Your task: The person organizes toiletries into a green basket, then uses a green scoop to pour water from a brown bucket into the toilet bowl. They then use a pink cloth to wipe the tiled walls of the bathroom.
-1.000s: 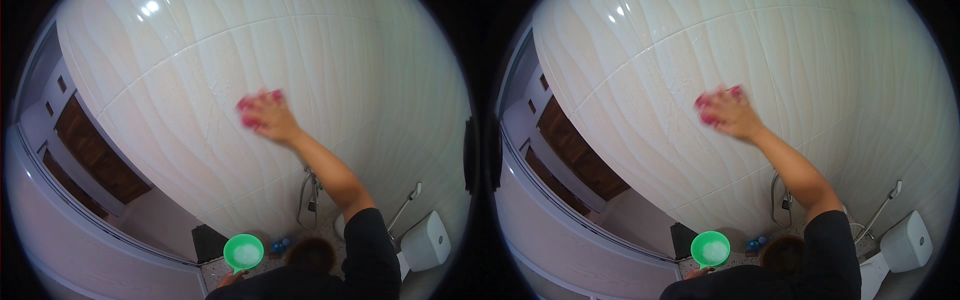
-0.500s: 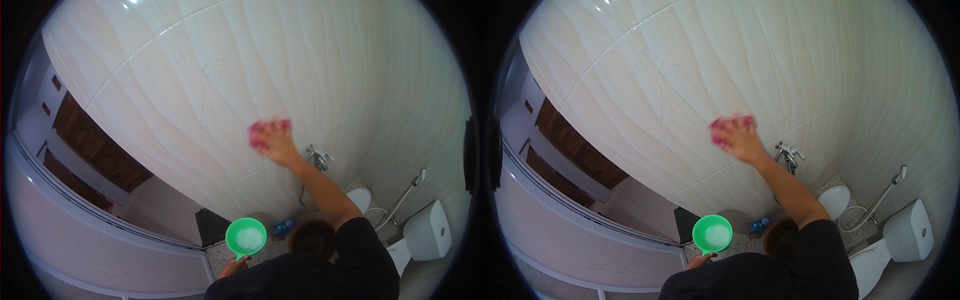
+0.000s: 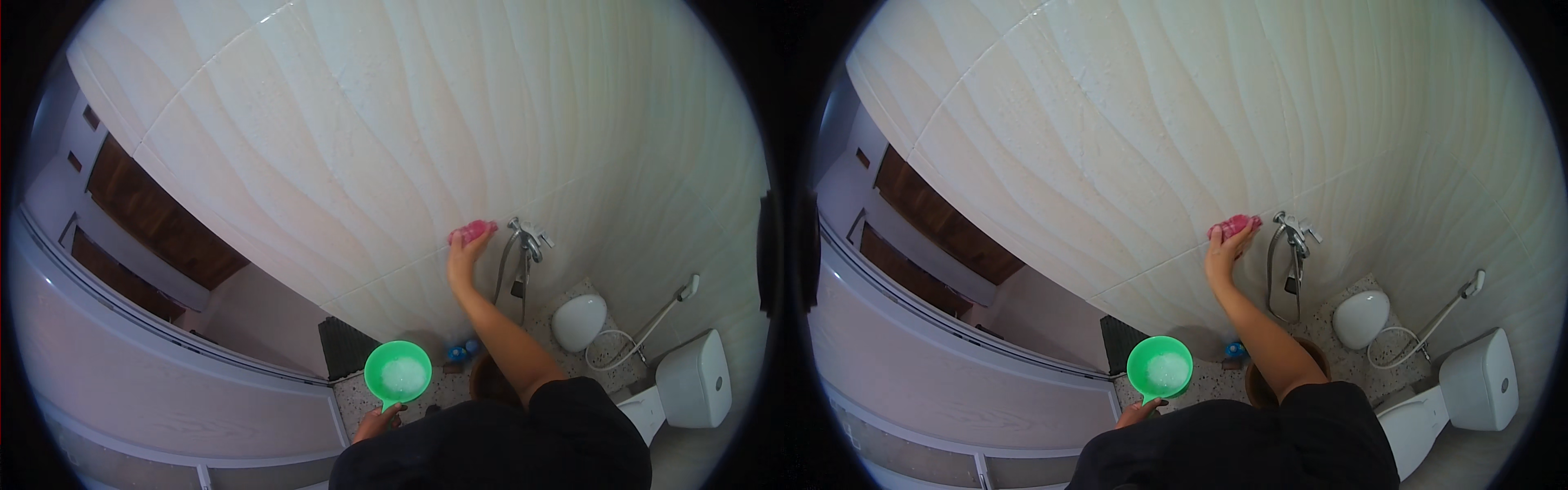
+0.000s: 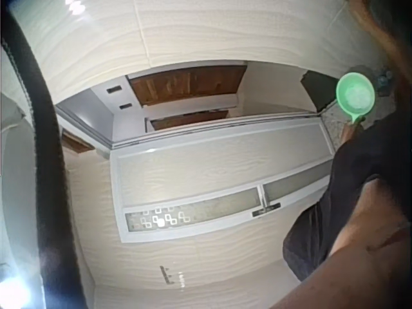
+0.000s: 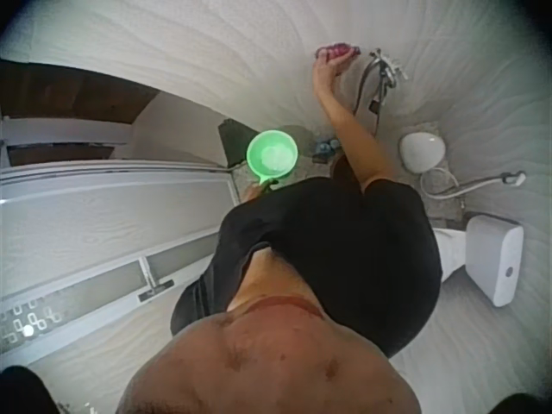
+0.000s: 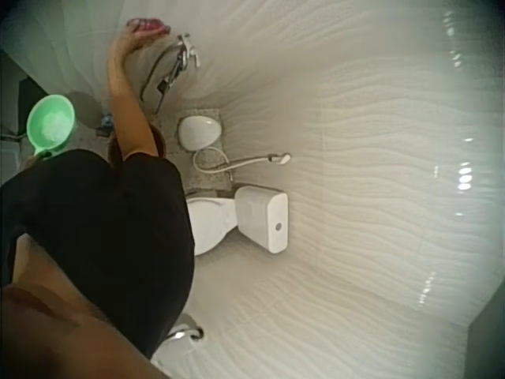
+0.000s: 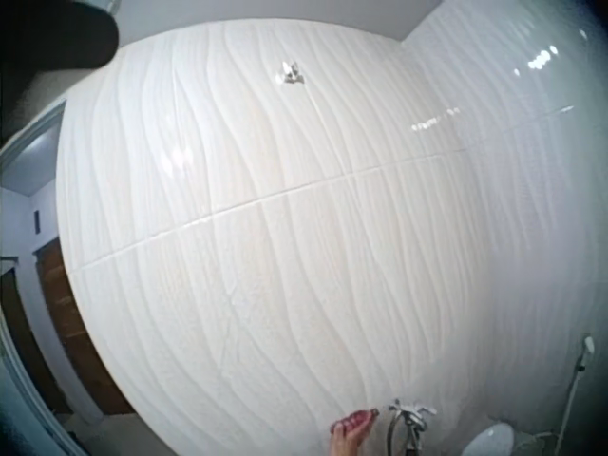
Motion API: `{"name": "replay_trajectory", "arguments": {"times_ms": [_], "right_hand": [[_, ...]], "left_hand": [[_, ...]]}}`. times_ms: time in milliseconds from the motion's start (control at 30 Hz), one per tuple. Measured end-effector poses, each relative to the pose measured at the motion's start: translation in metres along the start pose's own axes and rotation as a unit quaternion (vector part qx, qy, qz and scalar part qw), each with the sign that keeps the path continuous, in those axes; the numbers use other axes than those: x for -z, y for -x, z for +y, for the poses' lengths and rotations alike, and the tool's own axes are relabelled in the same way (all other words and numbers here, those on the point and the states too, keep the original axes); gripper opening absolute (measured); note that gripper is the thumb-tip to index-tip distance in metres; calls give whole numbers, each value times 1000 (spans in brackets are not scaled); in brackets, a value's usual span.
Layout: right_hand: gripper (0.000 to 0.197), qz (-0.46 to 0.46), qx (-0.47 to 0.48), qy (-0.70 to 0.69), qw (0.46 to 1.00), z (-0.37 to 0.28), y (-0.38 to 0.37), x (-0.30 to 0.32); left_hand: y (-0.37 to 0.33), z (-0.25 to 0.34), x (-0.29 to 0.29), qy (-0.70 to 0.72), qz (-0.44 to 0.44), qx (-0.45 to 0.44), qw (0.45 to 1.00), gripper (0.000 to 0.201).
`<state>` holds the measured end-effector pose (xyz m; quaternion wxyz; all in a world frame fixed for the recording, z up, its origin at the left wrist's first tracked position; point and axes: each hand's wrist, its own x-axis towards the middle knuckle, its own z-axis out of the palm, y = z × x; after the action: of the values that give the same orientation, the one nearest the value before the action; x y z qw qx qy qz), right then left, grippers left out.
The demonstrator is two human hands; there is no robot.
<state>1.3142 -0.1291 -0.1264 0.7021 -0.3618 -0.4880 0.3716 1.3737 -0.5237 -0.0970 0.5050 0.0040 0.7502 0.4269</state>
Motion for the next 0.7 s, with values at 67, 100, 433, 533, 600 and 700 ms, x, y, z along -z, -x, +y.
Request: {"name": "replay_trajectory", "arguments": {"times_ms": [67, 100, 433, 533, 600, 700], "right_hand": [[73, -16, 85, 18, 996, -32, -32, 0], [71, -28, 127, 27, 991, -62, -61, -2], [51, -466, 447, 327, 690, -100, 9, -7], [48, -458, 552, 247, 652, -1, 0, 53], [51, -483, 430, 340, 683, -6, -11, 52], [64, -273, 277, 301, 871, -45, -60, 38]], "left_hand": [[5, 4, 1, 8, 9, -6, 1000, 35], [8, 3, 2, 12, 15, -5, 1000, 35], [-3, -5, 7, 76, 6, 1, 997, 30], [-5, -3, 2, 91, -4, -2, 996, 30], [-7, -16, 14, 114, 6, 0, 993, 31], [2, -18, 13, 108, 36, 12, 993, 34]]}}
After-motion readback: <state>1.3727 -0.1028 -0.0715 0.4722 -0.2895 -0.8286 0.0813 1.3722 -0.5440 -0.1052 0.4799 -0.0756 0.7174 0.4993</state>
